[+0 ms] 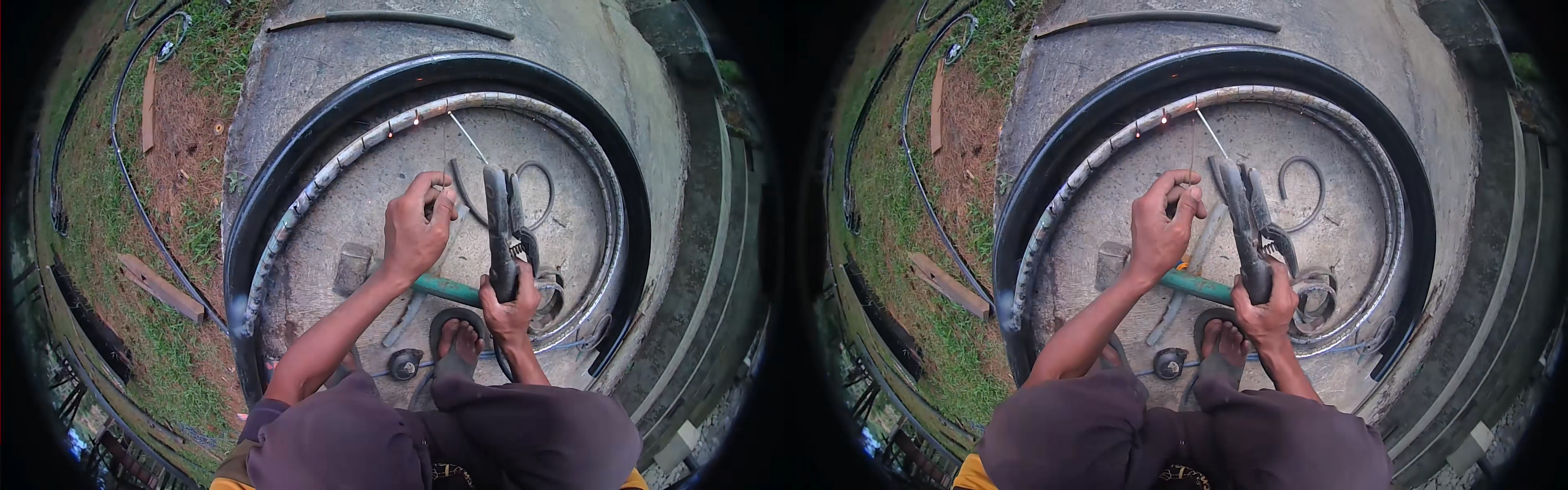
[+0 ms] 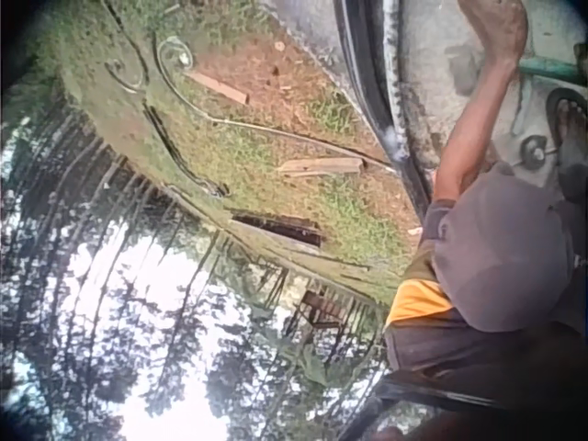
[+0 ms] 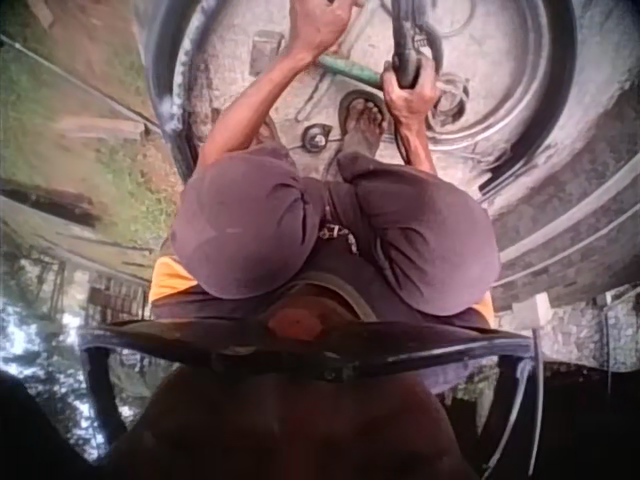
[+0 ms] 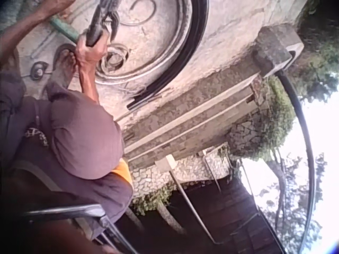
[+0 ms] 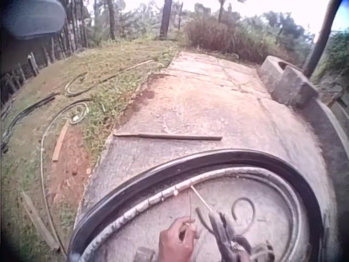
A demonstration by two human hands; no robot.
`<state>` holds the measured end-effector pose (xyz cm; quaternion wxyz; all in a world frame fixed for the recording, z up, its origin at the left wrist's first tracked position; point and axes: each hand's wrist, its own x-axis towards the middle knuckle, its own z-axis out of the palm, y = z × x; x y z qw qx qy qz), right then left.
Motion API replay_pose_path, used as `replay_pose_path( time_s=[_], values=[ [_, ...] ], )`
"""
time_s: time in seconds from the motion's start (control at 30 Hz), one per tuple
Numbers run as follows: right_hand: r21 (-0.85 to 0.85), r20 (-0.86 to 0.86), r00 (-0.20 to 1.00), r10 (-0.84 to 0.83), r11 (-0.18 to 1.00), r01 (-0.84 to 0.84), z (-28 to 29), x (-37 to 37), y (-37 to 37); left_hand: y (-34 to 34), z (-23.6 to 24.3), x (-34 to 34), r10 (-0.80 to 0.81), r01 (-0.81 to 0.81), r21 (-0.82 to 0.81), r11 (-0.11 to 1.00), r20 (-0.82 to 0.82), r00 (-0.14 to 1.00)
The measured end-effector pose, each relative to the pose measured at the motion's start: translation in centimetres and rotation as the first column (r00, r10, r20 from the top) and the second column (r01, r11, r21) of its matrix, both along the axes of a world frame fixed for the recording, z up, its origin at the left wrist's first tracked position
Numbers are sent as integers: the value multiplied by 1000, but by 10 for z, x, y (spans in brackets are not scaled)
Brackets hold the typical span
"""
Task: The person welds metal components onto a circular frame using an arc welder, then rearranges various curved metal pieces within the frame and uses an angle grinder.
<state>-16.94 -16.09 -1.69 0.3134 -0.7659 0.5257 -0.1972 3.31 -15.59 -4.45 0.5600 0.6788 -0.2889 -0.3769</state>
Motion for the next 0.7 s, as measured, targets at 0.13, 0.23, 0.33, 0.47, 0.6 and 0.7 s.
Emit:
replay_pose_path(
  time_s=[0.13,0.23,0.33,0.47,0.6,0.7],
  values=[
    [-16,-11,1000,14,1000,-14,2,3,-1,-9,0,3,0,0,-1,1000,-9,1000],
    [-1,-25,1000,-1,1000,1,1,4,-3,-13,4,5,-6,6,22,1000,-1,1000],
    [-15,-28,1000,-2,1000,2,2,3,-5,-17,5,6,-14,14,33,999,-12,1000],
    [-12,-12,1000,8,1000,-9,0,3,-6,-16,4,7,-25,25,47,999,-10,1000],
    [16,-24,1000,1,1000,0,-1,5,-7,-17,1,8,-9,10,40,999,-19,1000],
    [-58,0,1000,9,998,-9,-1,5,-7,-18,1,6,-9,10,38,999,-25,1000]
  ],
)
